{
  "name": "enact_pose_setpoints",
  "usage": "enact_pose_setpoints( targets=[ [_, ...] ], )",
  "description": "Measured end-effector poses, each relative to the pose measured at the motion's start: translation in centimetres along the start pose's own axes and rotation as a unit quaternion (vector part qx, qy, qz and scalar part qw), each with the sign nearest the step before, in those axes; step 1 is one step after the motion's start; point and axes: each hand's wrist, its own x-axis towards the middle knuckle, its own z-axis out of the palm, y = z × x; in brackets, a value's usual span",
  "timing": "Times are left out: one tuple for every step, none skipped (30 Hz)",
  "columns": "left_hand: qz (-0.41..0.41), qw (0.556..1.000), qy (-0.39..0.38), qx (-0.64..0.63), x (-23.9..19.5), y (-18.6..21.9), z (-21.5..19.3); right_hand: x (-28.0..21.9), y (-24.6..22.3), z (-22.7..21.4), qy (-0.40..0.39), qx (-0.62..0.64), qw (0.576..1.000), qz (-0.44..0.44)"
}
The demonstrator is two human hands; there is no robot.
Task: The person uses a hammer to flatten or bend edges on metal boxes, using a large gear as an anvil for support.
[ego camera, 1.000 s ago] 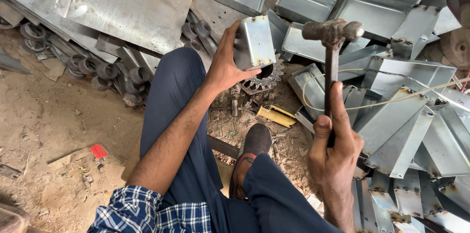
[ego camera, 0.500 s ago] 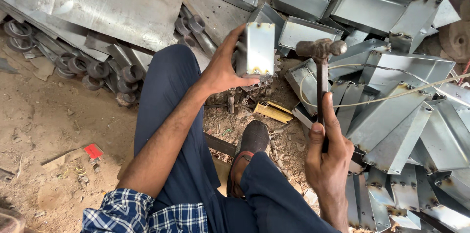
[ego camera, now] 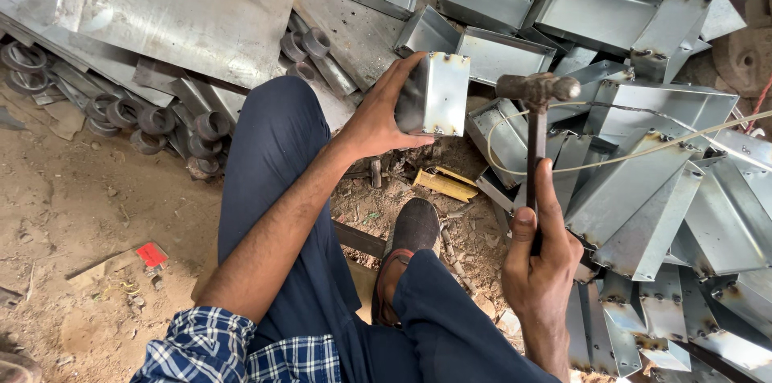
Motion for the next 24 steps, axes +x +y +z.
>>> enact_pose_setpoints(
  targets=[
    [0.000, 1.000, 0.001, 0.001, 0.0, 0.0, 0.0, -0.1, 0.2, 0.1, 0.016, 0.003, 0.999, -0.032],
    [-0.003, 1.000, -0.002, -0.005, 0.0, 0.1, 0.0, -0.3, 0.4, 0.3, 0.030, 0.006, 0.998, -0.063],
    [-0.007, 1.000, -0.004, -0.010, -0.1, 0.1, 0.0, -0.5, 0.5, 0.4, 0.030, 0.006, 0.998, -0.063],
    [-0.007, 1.000, -0.004, -0.010, -0.1, 0.1, 0.0, -0.6, 0.7, 0.6, 0.042, 0.004, 0.997, -0.058],
    [-0.007, 1.000, -0.004, -0.009, -0.1, 0.1, 0.1, -0.7, 0.8, 0.7, 0.054, 0.001, 0.997, -0.053],
    [-0.007, 1.000, -0.004, -0.008, 0.0, 0.1, 0.1, -0.8, 1.0, 0.8, 0.055, 0.001, 0.997, -0.053],
    [-0.006, 1.000, -0.004, -0.008, 0.0, 0.0, 0.1, -0.8, 1.1, 0.7, 0.062, -0.004, 0.996, -0.064],
    [-0.006, 1.000, -0.004, -0.010, 0.0, 0.0, 0.1, -0.8, 1.2, 0.7, 0.069, -0.010, 0.995, -0.074],
    [-0.006, 1.000, -0.005, -0.012, -0.1, 0.0, 0.1, -0.9, 1.3, 0.7, 0.070, -0.010, 0.995, -0.074],
    [-0.006, 1.000, -0.006, -0.013, -0.1, 0.0, 0.2, -0.9, 1.3, 0.7, 0.078, -0.009, 0.993, -0.083],
    [-0.005, 1.000, -0.005, -0.011, -0.1, -0.1, 0.2, -0.9, 1.4, 0.6, 0.086, -0.008, 0.992, -0.093],
    [-0.004, 1.000, -0.003, -0.009, 0.0, -0.1, 0.2, -0.7, 1.4, 0.5, 0.087, -0.008, 0.992, -0.093],
    [-0.003, 1.000, -0.003, -0.009, 0.0, -0.1, 0.3, -0.6, 1.5, 0.4, 0.091, -0.010, 0.991, -0.100],
    [-0.004, 1.000, -0.004, -0.009, -0.1, -0.2, 0.2, -0.4, 1.5, 0.4, 0.095, -0.012, 0.990, -0.107],
    [-0.005, 1.000, -0.005, -0.010, -0.2, -0.3, 0.2, -0.1, 1.5, 0.4, 0.095, -0.011, 0.990, -0.107],
    [-0.005, 1.000, -0.005, -0.010, -0.1, -0.3, 0.2, 0.2, 1.5, 0.4, 0.095, -0.009, 0.989, -0.112],
    [-0.007, 1.000, -0.007, -0.010, -0.1, -0.4, 0.4, 0.4, 1.5, 0.4, 0.095, -0.006, 0.988, -0.117],
    [-0.008, 1.000, -0.009, -0.011, 0.0, -0.5, 0.4, 0.4, 1.3, 0.4, 0.095, -0.006, 0.988, -0.118],
    [-0.008, 1.000, -0.008, -0.010, 0.0, -0.6, 0.5, 0.4, 1.1, 0.3, 0.102, -0.007, 0.985, -0.137],
    [-0.008, 1.000, -0.010, -0.012, -0.1, -0.6, 0.5, 0.3, 0.9, 0.3, 0.108, -0.008, 0.982, -0.155],
    [-0.008, 1.000, -0.011, -0.014, -0.1, -0.7, 0.5, 0.4, 0.6, 0.2, 0.108, -0.008, 0.982, -0.156],
    [-0.009, 1.000, -0.011, -0.014, -0.1, -0.7, 0.5, 0.5, 0.4, 0.2, 0.109, -0.004, 0.982, -0.156],
    [-0.006, 1.000, -0.009, -0.012, -0.1, -0.8, 0.5, 0.6, 0.3, 0.2, 0.111, -0.001, 0.982, -0.156],
    [-0.003, 1.000, -0.008, -0.011, 0.0, -0.8, 0.6, 0.7, 0.2, 0.2, 0.111, -0.002, 0.982, -0.156]
  ],
)
